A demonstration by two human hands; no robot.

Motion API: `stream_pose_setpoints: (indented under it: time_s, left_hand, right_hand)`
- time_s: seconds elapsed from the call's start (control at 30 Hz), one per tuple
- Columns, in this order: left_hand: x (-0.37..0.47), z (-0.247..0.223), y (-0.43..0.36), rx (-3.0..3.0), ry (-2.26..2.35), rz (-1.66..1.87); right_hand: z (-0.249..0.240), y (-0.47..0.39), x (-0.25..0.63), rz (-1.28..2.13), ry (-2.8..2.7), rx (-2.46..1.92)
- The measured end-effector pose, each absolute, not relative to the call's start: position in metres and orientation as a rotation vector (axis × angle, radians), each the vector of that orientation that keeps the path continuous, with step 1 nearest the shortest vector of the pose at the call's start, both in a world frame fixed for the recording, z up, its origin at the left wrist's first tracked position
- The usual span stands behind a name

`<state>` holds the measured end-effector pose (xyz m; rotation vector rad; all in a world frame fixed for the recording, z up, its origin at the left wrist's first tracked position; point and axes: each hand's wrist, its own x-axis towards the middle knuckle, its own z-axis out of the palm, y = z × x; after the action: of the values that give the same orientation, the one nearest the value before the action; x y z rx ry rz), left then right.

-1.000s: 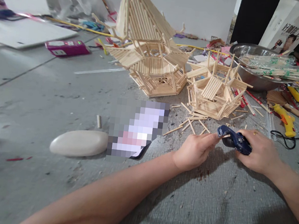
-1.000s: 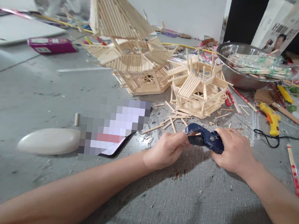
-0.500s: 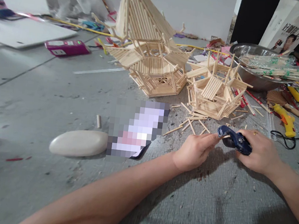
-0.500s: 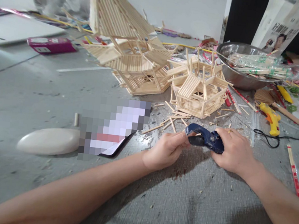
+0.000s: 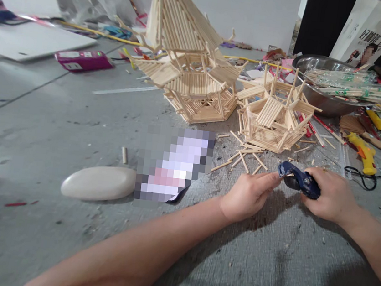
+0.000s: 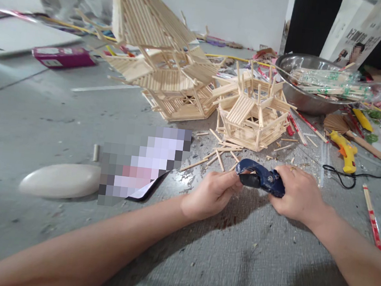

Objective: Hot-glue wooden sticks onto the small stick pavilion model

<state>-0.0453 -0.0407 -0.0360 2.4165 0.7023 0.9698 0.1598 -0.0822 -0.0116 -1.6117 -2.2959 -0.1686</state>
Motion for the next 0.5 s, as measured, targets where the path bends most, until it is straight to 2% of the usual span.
stream_pose_setpoints:
  time_s: [0.5]
  left_hand:
    - [-0.0436, -0.0389, -0.0417, 2.303, 0.736, 0.904]
  right_hand:
    - [-0.0109, -0.0796, 0.1606, -0.176, -2.309, -1.626]
